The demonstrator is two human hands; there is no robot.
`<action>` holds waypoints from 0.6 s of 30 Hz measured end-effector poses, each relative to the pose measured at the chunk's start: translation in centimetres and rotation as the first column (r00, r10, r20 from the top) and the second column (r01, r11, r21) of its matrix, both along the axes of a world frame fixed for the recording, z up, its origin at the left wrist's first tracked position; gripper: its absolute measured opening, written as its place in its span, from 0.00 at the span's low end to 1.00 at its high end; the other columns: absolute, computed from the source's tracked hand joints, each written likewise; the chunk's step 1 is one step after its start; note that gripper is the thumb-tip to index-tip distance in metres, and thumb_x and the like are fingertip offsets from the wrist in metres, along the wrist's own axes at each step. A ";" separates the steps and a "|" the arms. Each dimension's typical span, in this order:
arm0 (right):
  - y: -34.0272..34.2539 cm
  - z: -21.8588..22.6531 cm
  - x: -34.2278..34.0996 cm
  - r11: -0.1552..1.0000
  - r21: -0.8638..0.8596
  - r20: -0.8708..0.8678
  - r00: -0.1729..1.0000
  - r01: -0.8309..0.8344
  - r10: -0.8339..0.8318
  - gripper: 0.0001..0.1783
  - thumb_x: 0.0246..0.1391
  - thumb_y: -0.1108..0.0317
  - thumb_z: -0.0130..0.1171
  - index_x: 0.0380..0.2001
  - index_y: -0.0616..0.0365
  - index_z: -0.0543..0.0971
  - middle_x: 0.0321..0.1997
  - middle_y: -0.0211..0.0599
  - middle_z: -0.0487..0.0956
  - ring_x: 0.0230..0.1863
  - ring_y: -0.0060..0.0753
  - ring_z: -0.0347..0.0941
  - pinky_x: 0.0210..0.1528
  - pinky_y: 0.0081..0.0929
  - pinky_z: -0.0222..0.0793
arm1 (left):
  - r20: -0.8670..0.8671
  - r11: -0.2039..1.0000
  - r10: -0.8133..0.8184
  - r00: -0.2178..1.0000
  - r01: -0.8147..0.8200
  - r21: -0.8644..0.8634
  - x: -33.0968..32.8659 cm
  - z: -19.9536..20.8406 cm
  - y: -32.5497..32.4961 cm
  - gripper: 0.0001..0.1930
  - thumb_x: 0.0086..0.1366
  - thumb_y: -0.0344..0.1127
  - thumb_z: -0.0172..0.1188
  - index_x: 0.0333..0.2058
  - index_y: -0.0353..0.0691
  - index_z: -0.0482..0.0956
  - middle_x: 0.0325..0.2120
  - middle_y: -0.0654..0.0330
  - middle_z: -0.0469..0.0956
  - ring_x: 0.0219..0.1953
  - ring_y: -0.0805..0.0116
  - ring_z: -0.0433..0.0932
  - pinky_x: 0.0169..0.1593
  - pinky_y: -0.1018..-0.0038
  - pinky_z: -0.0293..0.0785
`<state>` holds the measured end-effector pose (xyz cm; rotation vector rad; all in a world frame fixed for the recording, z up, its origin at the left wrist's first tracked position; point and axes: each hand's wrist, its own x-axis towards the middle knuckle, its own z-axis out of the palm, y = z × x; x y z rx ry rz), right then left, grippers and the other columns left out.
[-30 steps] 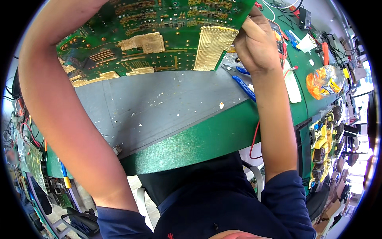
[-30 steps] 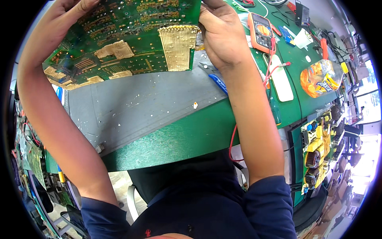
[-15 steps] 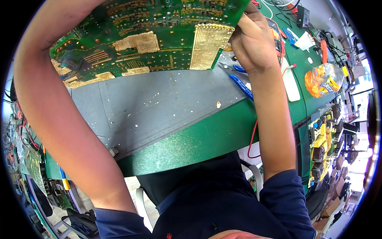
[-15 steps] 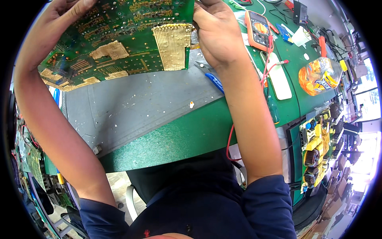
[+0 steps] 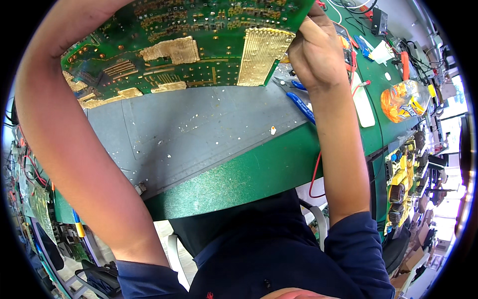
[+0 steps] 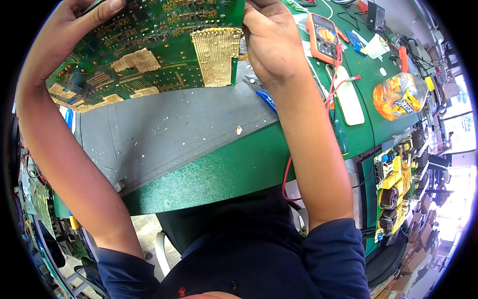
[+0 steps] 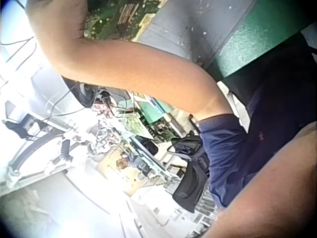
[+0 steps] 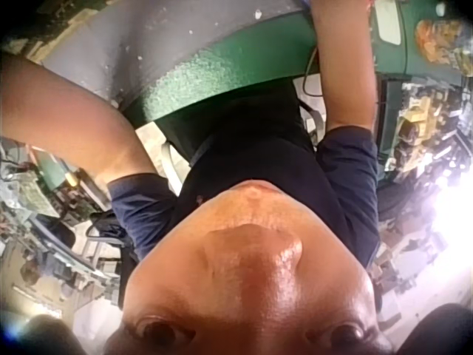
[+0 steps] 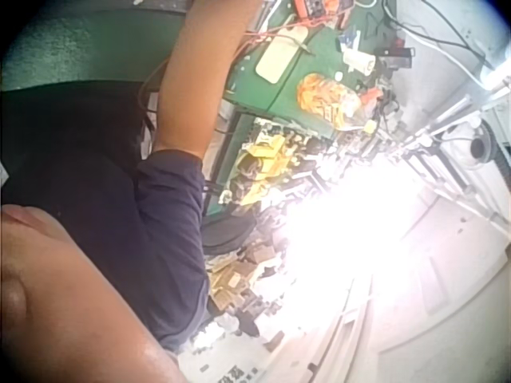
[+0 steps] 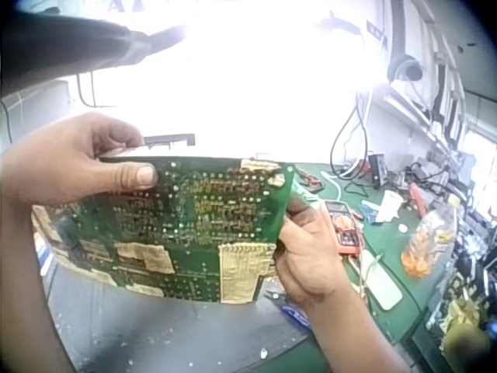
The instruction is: The person handles a large electronics board, uses pliers to clip items near the metal heat sinks, and lifts the board to view the soldering on the back.
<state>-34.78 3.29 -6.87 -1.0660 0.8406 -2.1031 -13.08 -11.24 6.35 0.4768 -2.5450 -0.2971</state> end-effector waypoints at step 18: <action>0.0 0.4 0.2 1.000 -0.002 0.017 1.000 0.025 -0.025 0.13 0.65 0.75 0.53 0.50 0.63 0.78 0.48 0.40 0.82 0.47 0.31 0.80 0.50 0.29 0.78 | 0.011 1.000 0.009 1.000 -0.009 -0.002 -0.1 0.3 -0.4 0.32 0.64 0.64 0.59 0.37 0.33 0.85 0.24 0.57 0.82 0.28 0.70 0.79 0.32 0.73 0.73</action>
